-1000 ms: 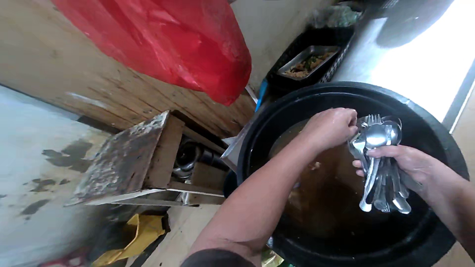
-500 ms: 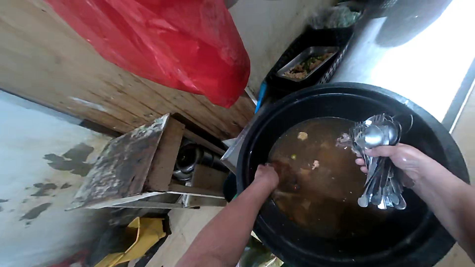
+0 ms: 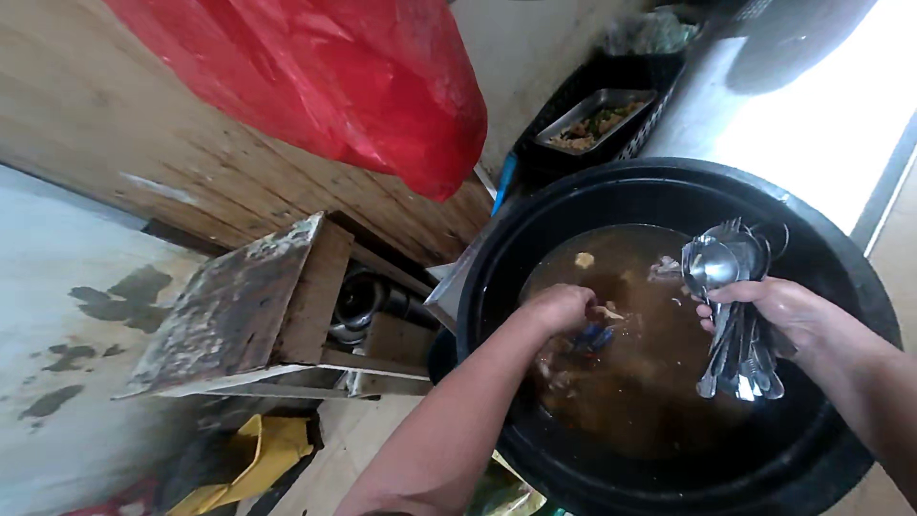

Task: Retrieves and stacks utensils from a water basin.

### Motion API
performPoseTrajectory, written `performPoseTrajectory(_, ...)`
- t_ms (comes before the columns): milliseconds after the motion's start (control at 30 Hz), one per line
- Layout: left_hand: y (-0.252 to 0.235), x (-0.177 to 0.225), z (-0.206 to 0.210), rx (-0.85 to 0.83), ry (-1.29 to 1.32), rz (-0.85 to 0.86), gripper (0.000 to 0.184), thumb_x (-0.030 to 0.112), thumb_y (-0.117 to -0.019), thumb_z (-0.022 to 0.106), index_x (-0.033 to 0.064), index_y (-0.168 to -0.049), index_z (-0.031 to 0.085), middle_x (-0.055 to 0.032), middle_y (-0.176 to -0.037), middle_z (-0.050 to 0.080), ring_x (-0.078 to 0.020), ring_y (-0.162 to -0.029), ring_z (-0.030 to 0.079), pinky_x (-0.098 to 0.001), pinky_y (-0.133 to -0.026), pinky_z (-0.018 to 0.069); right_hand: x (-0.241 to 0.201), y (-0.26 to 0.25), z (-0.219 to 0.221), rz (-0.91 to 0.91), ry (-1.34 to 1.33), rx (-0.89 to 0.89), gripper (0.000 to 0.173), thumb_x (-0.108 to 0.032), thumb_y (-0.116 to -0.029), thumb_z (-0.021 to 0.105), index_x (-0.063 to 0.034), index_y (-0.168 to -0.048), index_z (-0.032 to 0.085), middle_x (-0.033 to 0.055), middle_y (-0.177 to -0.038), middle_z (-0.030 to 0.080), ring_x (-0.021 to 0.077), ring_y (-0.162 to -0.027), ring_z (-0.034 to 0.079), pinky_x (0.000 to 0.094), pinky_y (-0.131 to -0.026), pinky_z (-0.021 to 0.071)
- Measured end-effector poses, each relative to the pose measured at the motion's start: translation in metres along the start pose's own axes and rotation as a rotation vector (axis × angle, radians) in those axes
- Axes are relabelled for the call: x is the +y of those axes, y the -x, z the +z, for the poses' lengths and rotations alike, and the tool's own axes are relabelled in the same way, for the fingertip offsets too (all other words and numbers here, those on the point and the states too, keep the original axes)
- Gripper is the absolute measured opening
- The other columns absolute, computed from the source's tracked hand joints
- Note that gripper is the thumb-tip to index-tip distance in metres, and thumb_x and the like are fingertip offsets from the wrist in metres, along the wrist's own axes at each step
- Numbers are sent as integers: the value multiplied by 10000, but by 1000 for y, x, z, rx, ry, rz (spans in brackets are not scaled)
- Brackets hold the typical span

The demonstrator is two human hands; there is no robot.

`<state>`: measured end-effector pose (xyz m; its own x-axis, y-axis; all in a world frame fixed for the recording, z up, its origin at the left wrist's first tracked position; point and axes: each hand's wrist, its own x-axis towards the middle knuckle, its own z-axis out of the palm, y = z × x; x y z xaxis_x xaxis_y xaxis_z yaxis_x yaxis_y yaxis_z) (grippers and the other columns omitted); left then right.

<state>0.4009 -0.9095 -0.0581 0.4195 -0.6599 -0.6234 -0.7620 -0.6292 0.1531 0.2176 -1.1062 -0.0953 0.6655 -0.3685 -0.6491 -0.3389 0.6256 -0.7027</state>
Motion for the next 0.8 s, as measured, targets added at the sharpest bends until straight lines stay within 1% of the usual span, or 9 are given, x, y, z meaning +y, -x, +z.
performPoseTrajectory(67, -1, -4, 5, -81, -156, -203, 274, 187, -1009, 600, 72, -1243, 687, -191, -1256, 670, -394, -1207, 621, -633, -986, 491, -1, 2, 2, 2, 0, 16, 136, -37, -1000, 524, -59, -1127, 565, 90, -797, 651, 169, -621, 669, 315, -564, 603)
performPoseTrajectory(133, 1, -6, 16, -210, -204, -374, 317, 283, -996, 638, 17, -1149, 716, -212, -1247, 668, -408, -1195, 621, -651, -966, 489, -3, 3, 2, 1, -8, 30, 164, -33, -995, 523, -48, -1151, 572, 93, -809, 646, 170, -620, 662, 310, -565, 599)
performPoseTrajectory(200, 1, -5, 35, -304, -218, -427, 454, 425, -1006, 628, -2, -1133, 717, -213, -1250, 666, -398, -1204, 619, -642, -978, 486, -5, 2, 0, 0, 16, 33, 163, -23, -999, 525, -47, -1158, 550, 93, -794, 656, 171, -617, 674, 310, -569, 604)
performPoseTrajectory(267, 4, -8, 57, -327, -211, -413, 460, 436, -1010, 613, 8, -1147, 711, -209, -1262, 664, -394, -1217, 616, -639, -983, 485, -5, 1, 1, 7, 38, 26, 186, -31, -1008, 526, -47, -1193, 531, 100, -811, 645, 177, -628, 668, 317, -583, 603)
performPoseTrajectory(367, -4, -25, 77, -243, -86, -316, 396, 326, -972, 666, 43, -1248, 677, -208, -1260, 662, -398, -1197, 625, -642, -974, 496, -6, 1, 2, 20, 40, 42, 211, -27, -1005, 527, -38, -1216, 520, 111, -812, 648, 184, -625, 673, 321, -580, 607)
performPoseTrajectory(467, -2, -29, 55, -134, 103, -194, 379, 297, -1003, 663, 57, -1296, 654, -203, -1268, 658, -367, -1201, 626, -597, -1030, 474, -6, 0, 2, 19, 56, 55, 201, -21, -1003, 530, -39, -1203, 518, 105, -799, 654, 186, -620, 680, 324, -571, 609)
performPoseTrajectory(533, 5, -26, 36, 12, 171, -98, 286, 265, -1014, 650, 82, -1227, 705, -162, -1213, 692, -319, -1149, 657, -562, -1015, 495, -6, -1, 3, 16, 66, 56, 199, -18, -998, 534, -46, -1194, 518, 103, -793, 658, 184, -617, 683, 323, -566, 609)
performPoseTrajectory(633, 15, -13, 12, 218, 223, 100, 219, 221, -1026, 629, 88, -1150, 751, -110, -1208, 703, -247, -1155, 656, -492, -1033, 498, -5, -3, 3, 19, 62, 69, 226, -22, -992, 551, -55, -1212, 512, 103, -809, 657, 185, -630, 683, 330, -584, 611)
performPoseTrajectory(800, 21, 31, -20, 454, 82, 464, 182, 181, -1015, 630, 69, -1079, 759, -99, -1126, 717, -238, -1091, 674, -472, -972, 533, -6, -1, 2, 31, 28, 24, 226, -19, -998, 534, -52, -1221, 521, 109, -837, 660, 193, -661, 690, 337, -605, 618)
